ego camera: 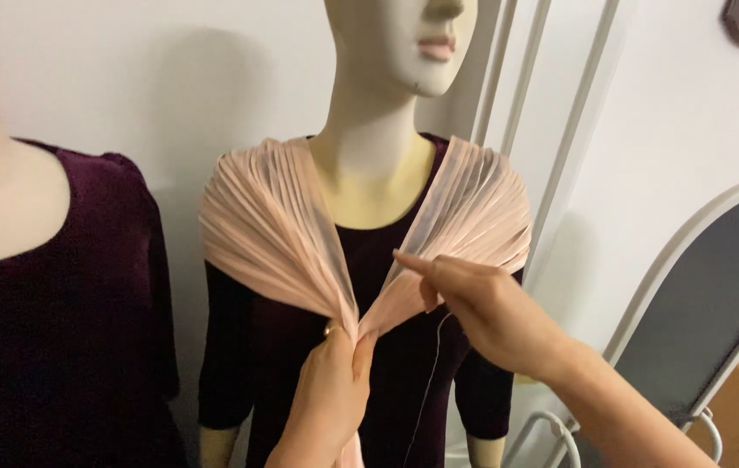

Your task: Draping and hand-sewing pleated fabric onto a garment on a mannequin to create a decorative element

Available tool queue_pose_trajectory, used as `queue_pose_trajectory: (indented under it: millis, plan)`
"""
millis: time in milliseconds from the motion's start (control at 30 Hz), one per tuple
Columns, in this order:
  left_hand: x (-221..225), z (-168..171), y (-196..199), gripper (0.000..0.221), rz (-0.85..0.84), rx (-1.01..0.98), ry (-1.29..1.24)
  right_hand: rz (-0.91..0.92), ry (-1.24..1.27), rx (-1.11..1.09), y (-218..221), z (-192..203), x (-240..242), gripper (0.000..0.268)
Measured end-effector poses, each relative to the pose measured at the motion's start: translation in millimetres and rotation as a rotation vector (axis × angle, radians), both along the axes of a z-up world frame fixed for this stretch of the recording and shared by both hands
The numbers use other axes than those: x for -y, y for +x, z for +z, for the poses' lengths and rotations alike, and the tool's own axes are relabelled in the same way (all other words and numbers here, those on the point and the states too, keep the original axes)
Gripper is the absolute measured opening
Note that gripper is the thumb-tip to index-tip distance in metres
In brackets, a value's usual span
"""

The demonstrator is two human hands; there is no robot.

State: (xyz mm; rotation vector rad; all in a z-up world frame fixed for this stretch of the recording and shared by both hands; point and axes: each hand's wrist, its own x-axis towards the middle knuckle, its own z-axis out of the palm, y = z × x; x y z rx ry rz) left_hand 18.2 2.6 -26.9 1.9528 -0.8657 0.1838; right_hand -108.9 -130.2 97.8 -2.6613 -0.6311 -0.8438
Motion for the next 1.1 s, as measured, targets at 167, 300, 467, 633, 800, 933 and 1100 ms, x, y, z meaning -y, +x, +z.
queue_pose_trajectory:
  millis: [167, 300, 467, 633, 800, 933, 1100]
  plan:
    - [-10, 27, -16, 0.031, 0.016, -0.158, 0.066, -0.062, 0.185, -0.056, -10, -1, -12, 0.046]
    - [-10, 30, -16, 0.029, 0.024, -0.129, 0.026, -0.160, 0.261, -0.070, -8, -13, -11, 0.026]
    - [-7, 29, -16, 0.026, 0.005, -0.182, -0.027, -0.168, 0.349, -0.161, -1, -26, -11, 0.025]
    - [-12, 48, -30, 0.033, -0.009, -0.424, -0.072, -0.066, 0.412, -0.184, 10, -26, -18, 0.023]
    - [15, 2, -2, 0.025, 0.089, -0.051, -0.106, -0.005, 0.337, -0.127, 21, -26, -20, 0.026]
    - [17, 1, 0, 0.026, 0.110, -0.006, 0.007, -0.016, 0.315, -0.120, 24, -22, -24, 0.027]
    - [19, 6, 7, 0.036, 0.139, -0.012, 0.198, -0.036, 0.175, -0.053, 29, -21, -21, 0.018]
